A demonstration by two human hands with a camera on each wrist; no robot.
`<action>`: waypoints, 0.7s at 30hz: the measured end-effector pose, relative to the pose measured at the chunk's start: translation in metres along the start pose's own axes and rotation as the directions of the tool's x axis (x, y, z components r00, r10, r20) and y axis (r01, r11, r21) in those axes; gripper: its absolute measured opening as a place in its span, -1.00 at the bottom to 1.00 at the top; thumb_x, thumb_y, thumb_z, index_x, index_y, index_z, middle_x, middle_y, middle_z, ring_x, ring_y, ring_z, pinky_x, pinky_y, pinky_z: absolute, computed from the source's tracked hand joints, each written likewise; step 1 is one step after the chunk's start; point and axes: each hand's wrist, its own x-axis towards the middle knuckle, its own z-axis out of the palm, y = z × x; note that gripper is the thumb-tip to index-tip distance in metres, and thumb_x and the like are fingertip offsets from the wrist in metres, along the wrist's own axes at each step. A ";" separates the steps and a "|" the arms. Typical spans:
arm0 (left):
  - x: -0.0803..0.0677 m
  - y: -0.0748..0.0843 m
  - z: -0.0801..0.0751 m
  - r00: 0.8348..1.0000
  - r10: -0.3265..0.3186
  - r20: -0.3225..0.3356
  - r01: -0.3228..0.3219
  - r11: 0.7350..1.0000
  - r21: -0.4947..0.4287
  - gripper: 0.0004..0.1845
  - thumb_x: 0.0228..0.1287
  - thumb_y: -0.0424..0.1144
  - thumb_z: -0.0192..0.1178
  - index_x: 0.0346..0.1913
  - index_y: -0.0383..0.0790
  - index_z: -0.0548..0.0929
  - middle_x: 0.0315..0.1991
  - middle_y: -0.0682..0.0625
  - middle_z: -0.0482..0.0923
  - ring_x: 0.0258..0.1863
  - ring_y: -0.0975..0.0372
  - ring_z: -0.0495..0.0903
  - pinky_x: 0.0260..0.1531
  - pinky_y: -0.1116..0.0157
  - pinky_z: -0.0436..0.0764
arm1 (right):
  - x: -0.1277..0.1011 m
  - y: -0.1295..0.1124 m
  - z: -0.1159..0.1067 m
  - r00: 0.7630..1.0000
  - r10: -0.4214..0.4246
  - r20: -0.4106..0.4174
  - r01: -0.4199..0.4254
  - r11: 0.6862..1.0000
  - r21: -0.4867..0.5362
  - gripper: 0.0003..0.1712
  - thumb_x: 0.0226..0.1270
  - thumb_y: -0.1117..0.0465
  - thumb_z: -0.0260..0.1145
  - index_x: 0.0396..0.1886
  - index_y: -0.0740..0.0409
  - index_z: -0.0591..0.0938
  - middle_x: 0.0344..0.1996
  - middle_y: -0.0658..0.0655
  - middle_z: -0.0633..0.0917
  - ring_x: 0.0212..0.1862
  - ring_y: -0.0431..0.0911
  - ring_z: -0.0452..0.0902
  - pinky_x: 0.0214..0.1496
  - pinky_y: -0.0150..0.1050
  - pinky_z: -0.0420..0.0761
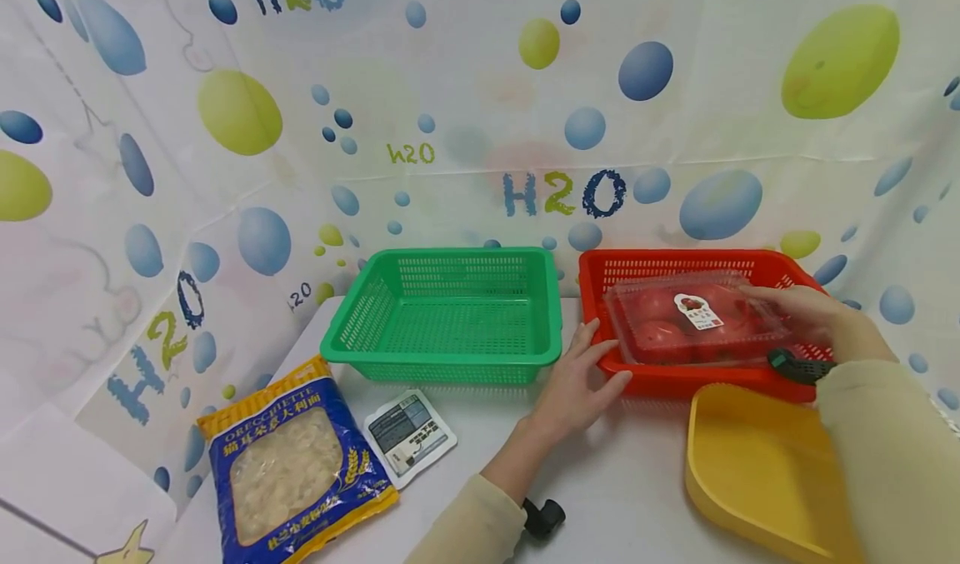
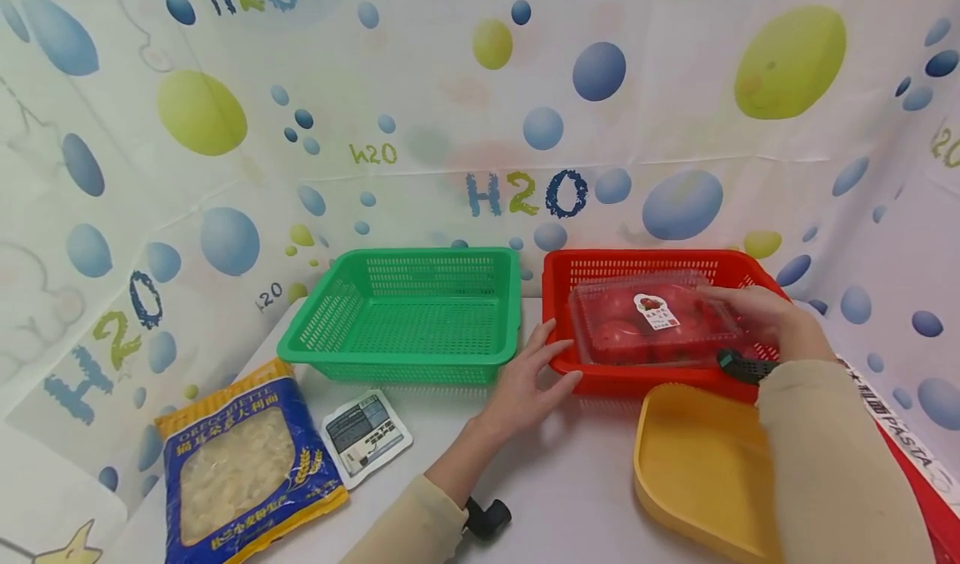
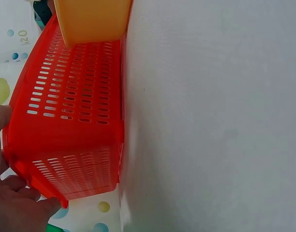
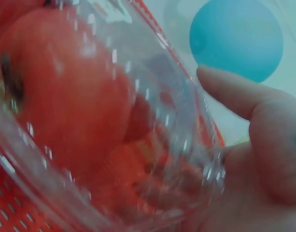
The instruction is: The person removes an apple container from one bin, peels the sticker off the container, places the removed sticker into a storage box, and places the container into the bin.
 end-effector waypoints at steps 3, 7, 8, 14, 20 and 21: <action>0.000 -0.001 0.001 1.000 0.012 -0.007 -0.012 1.000 0.007 -0.36 0.33 0.05 0.30 0.44 0.00 0.48 0.58 0.17 0.07 0.57 0.17 -0.05 0.09 0.19 0.59 | -0.002 -0.002 0.001 0.999 0.012 0.030 -0.014 0.998 0.068 -0.03 0.39 -0.28 0.26 0.50 0.04 -0.01 -0.16 -0.05 0.65 -0.01 0.01 0.64 0.18 0.02 0.59; 0.000 -0.001 0.001 1.000 0.020 -0.010 -0.020 1.000 0.010 -0.36 0.34 0.05 0.29 0.44 -0.02 0.48 0.58 0.14 0.08 0.57 0.13 -0.03 0.10 0.18 0.59 | -0.005 -0.003 0.003 0.996 0.038 0.077 -0.051 0.985 0.167 -0.32 0.41 -0.20 0.30 0.31 -0.17 0.17 -0.12 -0.03 0.68 0.05 0.05 0.62 0.23 0.08 0.54; 0.000 -0.001 0.001 1.000 0.016 -0.009 -0.016 1.000 0.008 -0.36 0.34 0.06 0.29 0.44 -0.01 0.48 0.58 0.16 0.07 0.57 0.14 -0.04 0.09 0.18 0.59 | -0.005 -0.003 0.003 0.995 0.038 0.089 -0.054 0.981 0.184 -0.39 0.41 -0.18 0.31 0.26 -0.20 0.21 -0.11 -0.03 0.68 0.06 0.05 0.61 0.24 0.09 0.52; -0.001 -0.001 0.001 1.000 0.010 -0.009 -0.010 1.000 0.000 -0.34 0.34 0.06 0.29 0.45 0.00 0.47 0.58 0.19 0.05 0.58 0.17 -0.07 0.08 0.19 0.60 | -0.002 -0.002 0.004 0.992 -0.015 0.129 -0.011 0.980 0.199 -0.51 0.51 -0.12 0.21 0.24 -0.20 0.23 -0.07 -0.05 0.66 0.07 0.03 0.59 0.27 0.08 0.51; -0.001 -0.001 0.001 1.000 0.015 -0.010 -0.015 1.000 0.001 -0.34 0.33 0.05 0.30 0.45 -0.02 0.47 0.58 0.19 0.07 0.57 0.12 -0.04 0.06 0.18 0.61 | 0.002 0.001 0.002 0.993 -0.046 0.111 0.024 0.981 0.192 -0.46 0.51 -0.13 0.21 0.23 -0.28 0.09 0.03 -0.04 0.52 0.10 0.02 0.51 0.28 0.07 0.50; -0.001 -0.001 0.001 1.000 0.013 -0.009 -0.013 1.000 0.002 -0.34 0.32 0.05 0.31 0.45 -0.02 0.47 0.58 0.19 0.07 0.57 0.13 -0.04 0.06 0.19 0.61 | 0.001 0.002 0.002 0.993 -0.050 0.108 0.029 0.982 0.186 -0.45 0.51 -0.13 0.21 0.23 -0.28 0.08 0.05 -0.03 0.50 0.11 0.01 0.50 0.28 0.06 0.50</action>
